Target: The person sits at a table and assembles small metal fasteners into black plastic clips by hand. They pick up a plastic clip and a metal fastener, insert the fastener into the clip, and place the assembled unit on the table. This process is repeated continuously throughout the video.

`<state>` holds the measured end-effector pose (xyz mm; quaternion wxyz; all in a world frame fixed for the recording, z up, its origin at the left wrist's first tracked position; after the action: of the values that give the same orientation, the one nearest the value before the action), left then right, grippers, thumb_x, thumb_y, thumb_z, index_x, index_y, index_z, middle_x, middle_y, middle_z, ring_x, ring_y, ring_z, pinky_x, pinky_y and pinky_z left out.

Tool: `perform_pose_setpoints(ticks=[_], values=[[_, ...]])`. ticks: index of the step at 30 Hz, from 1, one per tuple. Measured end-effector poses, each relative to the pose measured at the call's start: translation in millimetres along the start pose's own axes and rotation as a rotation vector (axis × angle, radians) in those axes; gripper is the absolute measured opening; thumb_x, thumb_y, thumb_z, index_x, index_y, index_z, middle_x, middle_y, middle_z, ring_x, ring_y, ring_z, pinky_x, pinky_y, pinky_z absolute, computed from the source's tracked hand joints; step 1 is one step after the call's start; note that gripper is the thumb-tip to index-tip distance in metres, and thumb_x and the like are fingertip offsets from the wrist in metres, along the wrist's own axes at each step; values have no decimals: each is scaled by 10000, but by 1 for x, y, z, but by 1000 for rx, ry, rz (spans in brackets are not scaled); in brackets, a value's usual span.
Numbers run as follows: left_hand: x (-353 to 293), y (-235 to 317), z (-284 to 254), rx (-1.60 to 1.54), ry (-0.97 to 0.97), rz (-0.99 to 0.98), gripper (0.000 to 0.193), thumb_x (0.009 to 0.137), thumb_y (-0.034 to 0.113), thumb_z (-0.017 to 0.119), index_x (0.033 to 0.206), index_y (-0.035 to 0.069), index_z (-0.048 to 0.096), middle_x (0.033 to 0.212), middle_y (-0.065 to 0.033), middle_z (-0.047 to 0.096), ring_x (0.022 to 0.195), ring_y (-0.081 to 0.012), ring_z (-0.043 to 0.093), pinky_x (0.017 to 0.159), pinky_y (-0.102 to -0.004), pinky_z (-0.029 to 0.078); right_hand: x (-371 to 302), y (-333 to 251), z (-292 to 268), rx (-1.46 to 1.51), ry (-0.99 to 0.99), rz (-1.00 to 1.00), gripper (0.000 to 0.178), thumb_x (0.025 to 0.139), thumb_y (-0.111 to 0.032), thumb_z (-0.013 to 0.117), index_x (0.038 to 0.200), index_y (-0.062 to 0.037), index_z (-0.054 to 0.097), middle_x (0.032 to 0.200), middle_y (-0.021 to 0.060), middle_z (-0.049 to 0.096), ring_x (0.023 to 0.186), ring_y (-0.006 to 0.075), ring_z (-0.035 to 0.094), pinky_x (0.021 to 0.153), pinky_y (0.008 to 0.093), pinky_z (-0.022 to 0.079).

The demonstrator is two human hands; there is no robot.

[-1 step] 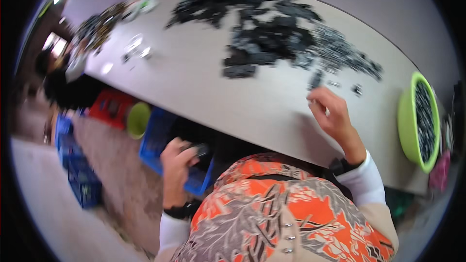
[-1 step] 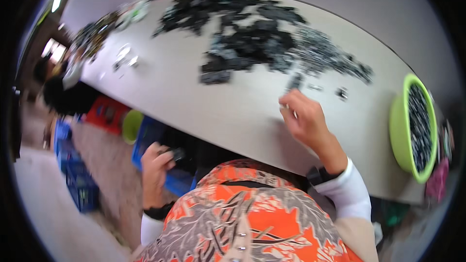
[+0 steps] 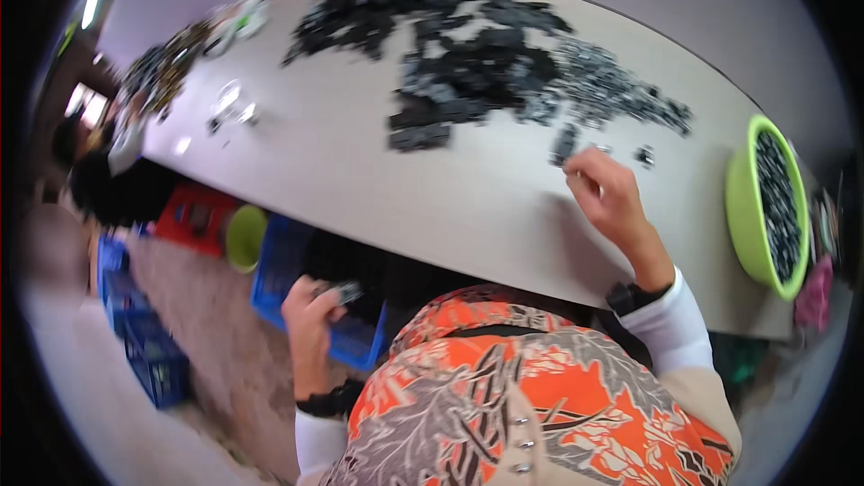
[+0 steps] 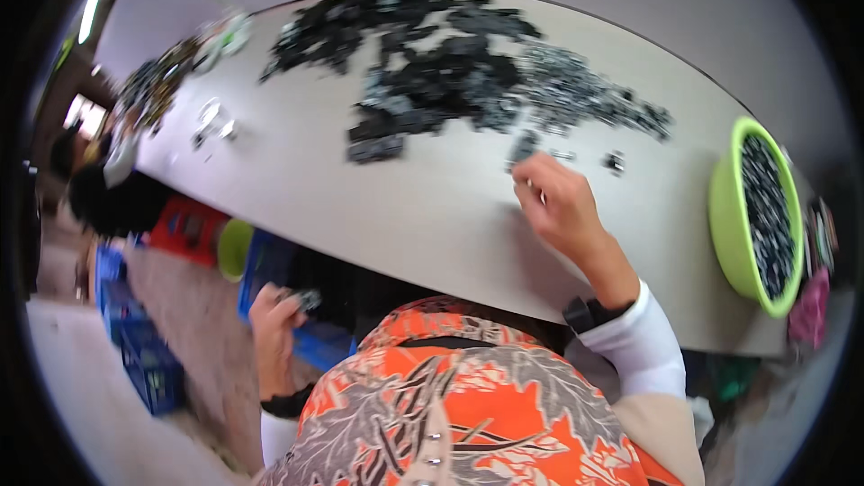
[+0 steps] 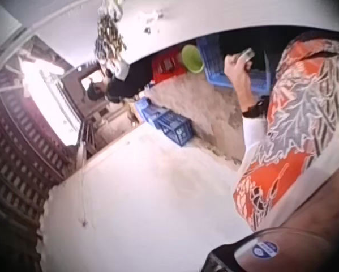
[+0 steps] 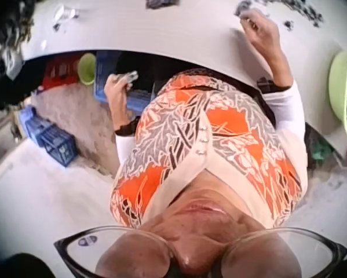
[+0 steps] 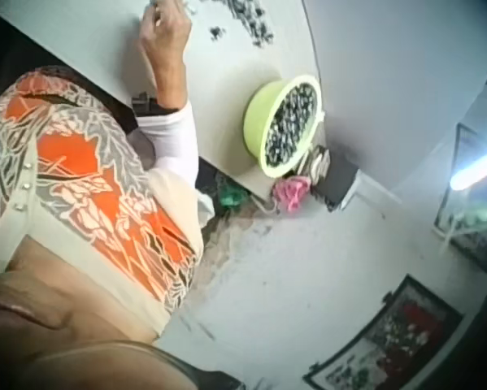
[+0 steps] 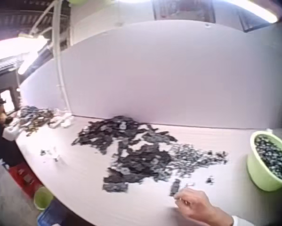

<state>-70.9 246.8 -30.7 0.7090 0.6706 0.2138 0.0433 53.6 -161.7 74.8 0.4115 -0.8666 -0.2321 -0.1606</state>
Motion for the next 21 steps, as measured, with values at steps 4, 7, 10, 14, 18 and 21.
perform_pose_setpoints(ticks=[4, 7, 10, 14, 18, 21], values=[[15, -42, -68, 363, 204, -110, 222, 794, 87, 701, 699, 38, 507, 626, -50, 569, 496, -93, 521, 448, -220, 406, -5, 65, -31, -142, 83, 172, 138, 775, 28, 589, 906, -12, 606, 828, 97, 580, 609, 215, 569, 552, 301, 439], [26, -7, -57, 555, 304, 36, 215, 839, 120, 679, 702, 24, 544, 612, -37, 575, 496, -82, 515, 456, -211, 398, -6, 77, -33, -184, 77, 275, 211, 762, -29, 624, 972, -23, 604, 937, 99, 567, 739, 258, 605, 654, 347, 481], [38, 66, 7, 465, 281, 314, 175, 865, 99, 633, 718, 17, 587, 603, -24, 575, 502, -73, 508, 477, -200, 392, 4, 69, -14, -238, -1, 253, 330, 753, -100, 671, 1065, -50, 576, 1041, 106, 547, 851, 313, 609, 735, 397, 503], [41, 112, 152, 433, -113, 409, 89, 857, 19, 600, 786, -10, 642, 611, -12, 568, 553, -67, 527, 534, -202, 421, 5, 69, -18, -451, 12, 243, 280, 747, -50, 643, 1023, -51, 594, 982, 114, 555, 827, 324, 604, 729, 405, 499], [17, 120, 302, 563, -649, 881, 83, 818, 61, 657, 853, -7, 623, 756, -75, 603, 639, -166, 593, 561, -277, 463, -2, 85, -17, -486, -71, 249, 185, 748, 16, 593, 922, -39, 622, 904, 111, 576, 821, 320, 604, 715, 407, 494], [15, 102, 372, 811, -693, 1053, 223, 773, 165, 711, 883, 4, 602, 852, -135, 595, 746, -299, 615, 651, -377, 498, -5, 82, -19, -323, -54, 220, 156, 753, 32, 583, 885, -35, 631, 862, 113, 575, 809, 314, 607, 696, 406, 491]])
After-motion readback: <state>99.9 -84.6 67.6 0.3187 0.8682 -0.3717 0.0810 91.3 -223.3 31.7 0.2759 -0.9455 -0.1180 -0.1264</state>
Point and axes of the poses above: each hand's wrist, its own x-axis towards the middle knuckle, its own z-axis out of the palm, y = z × x, the point moved 8 cm from there along x, towards the middle knuckle
